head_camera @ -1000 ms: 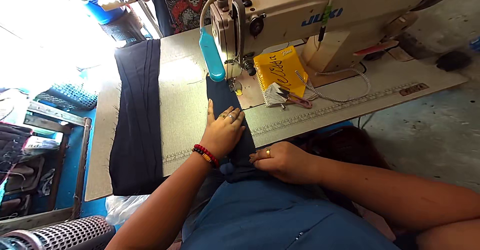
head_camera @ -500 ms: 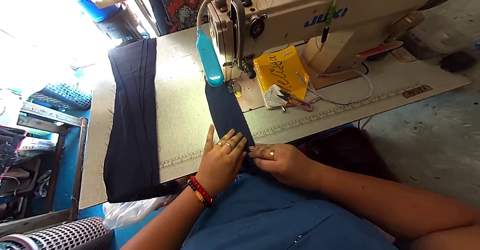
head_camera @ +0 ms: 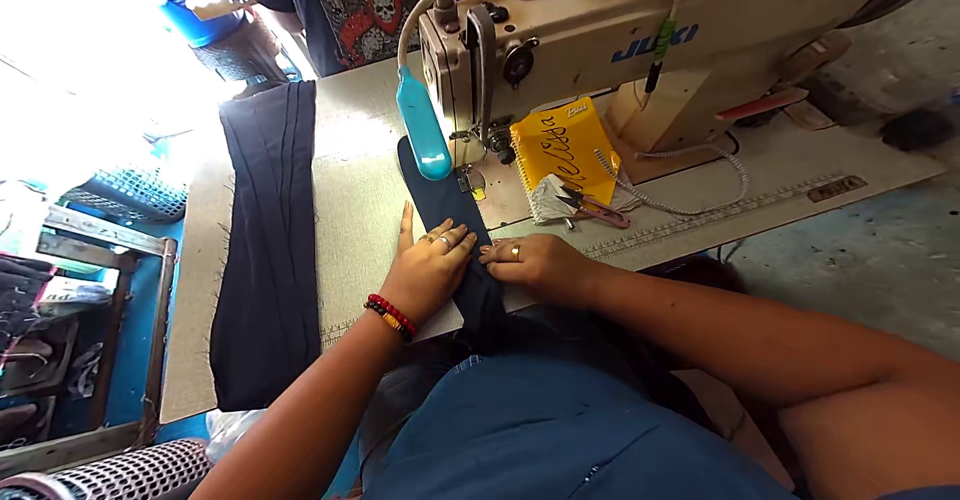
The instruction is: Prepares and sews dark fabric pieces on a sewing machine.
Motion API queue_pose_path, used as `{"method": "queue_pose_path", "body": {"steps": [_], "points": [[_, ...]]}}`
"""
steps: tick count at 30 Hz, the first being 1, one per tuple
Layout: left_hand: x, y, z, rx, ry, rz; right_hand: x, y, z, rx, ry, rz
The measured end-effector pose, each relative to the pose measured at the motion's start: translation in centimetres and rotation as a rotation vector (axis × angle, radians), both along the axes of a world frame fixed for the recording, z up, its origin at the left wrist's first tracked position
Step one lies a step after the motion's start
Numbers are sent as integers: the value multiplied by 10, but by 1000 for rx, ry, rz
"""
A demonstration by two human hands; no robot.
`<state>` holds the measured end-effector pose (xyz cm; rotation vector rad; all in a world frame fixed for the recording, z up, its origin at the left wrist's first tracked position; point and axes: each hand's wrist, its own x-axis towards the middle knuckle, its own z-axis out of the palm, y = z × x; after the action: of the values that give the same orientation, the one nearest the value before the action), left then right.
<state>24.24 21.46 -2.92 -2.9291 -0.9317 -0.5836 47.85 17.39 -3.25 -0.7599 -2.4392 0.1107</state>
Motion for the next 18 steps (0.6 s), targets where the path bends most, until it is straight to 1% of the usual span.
{"method": "queue_pose_path", "body": {"steps": [3, 6, 8, 10, 12, 14, 16, 18], "points": [[2, 19, 4, -26, 25, 2, -6, 14, -2, 40, 14, -67], [3, 36, 3, -31, 38, 29, -14, 23, -3, 14, 38, -148], [3, 39, 5, -57, 47, 59, -19, 22, -2, -22, 29, -209], [3, 32, 8, -56, 50, 96, -23, 13, -3, -75, 38, -261], [-2, 13, 9, -73, -39, 108, -19, -4, -4, -122, 72, -300], [-12, -18, 7, -147, -186, 120, -8, -29, -5, -139, 152, -320], [-24, -64, 3, -326, -347, 98, 4, -64, -10, -199, 282, -333], [-35, -108, -2, -555, -489, 8, 16, -99, -18, -350, 358, -280]]}}
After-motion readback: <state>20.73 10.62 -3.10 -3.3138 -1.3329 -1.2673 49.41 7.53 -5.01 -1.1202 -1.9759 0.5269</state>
